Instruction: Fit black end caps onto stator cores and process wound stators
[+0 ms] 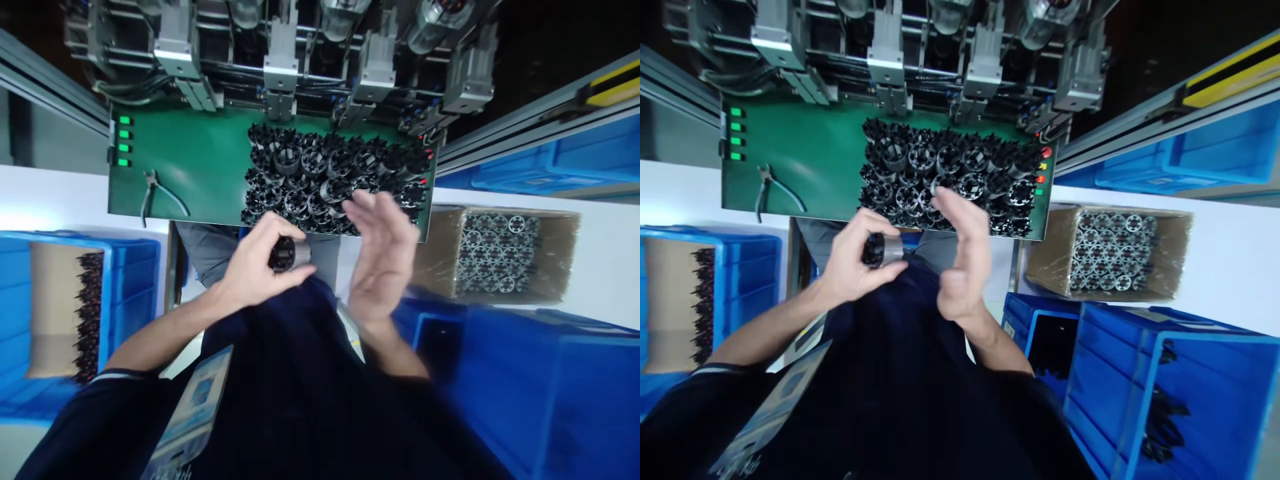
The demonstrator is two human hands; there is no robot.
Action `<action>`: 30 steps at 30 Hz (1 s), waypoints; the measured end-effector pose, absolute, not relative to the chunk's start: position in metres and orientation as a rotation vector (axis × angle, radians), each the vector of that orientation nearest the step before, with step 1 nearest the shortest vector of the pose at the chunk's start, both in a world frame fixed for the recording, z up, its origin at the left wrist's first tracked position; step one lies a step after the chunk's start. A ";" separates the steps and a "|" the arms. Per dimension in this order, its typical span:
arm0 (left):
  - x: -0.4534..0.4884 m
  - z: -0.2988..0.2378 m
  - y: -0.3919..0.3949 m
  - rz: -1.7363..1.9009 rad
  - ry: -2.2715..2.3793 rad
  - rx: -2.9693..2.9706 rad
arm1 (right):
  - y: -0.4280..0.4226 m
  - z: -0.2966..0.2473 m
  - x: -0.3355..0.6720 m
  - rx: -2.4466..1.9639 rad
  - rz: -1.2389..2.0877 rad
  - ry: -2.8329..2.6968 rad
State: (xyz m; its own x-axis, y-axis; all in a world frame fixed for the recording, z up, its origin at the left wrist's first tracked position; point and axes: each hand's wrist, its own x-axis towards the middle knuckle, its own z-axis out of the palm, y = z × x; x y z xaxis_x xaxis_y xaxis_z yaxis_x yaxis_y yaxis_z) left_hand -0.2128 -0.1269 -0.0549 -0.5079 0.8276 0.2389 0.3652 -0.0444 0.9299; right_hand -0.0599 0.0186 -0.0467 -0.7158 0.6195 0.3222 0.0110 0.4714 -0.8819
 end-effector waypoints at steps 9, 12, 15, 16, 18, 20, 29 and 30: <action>-0.306 -0.064 -0.034 0.911 2.096 1.483 | 0.037 -0.077 0.008 -0.756 1.469 -1.900; -0.306 -0.064 -0.021 0.937 2.069 1.416 | 0.024 -0.082 0.014 -0.800 1.581 -1.965; -0.304 -0.066 -0.018 0.954 2.060 1.380 | 0.018 -0.085 0.014 -0.847 1.646 -1.994; -0.304 -0.067 -0.018 0.957 2.056 1.373 | 0.017 -0.086 0.013 -0.848 1.660 -2.009; -0.305 -0.069 -0.018 0.961 2.044 1.360 | 0.020 -0.086 0.010 -0.818 1.670 -2.042; -0.307 -0.071 -0.018 0.960 2.039 1.353 | 0.025 -0.085 0.008 -0.771 1.666 -2.073; -0.310 -0.087 -0.021 0.890 2.088 1.483 | 0.038 -0.077 0.000 -0.635 1.579 -2.227; -0.310 -0.091 -0.022 0.920 2.084 1.478 | 0.035 -0.075 -0.002 -0.612 1.578 -2.249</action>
State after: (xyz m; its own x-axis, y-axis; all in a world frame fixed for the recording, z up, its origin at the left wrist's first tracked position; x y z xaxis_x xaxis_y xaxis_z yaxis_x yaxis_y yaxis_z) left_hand -0.3095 -0.0221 -0.0911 -0.3447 0.9380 0.0355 0.6583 0.2146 0.7215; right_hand -0.0023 0.0353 -0.0746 -0.8552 0.5180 0.0190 0.1584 0.2961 -0.9420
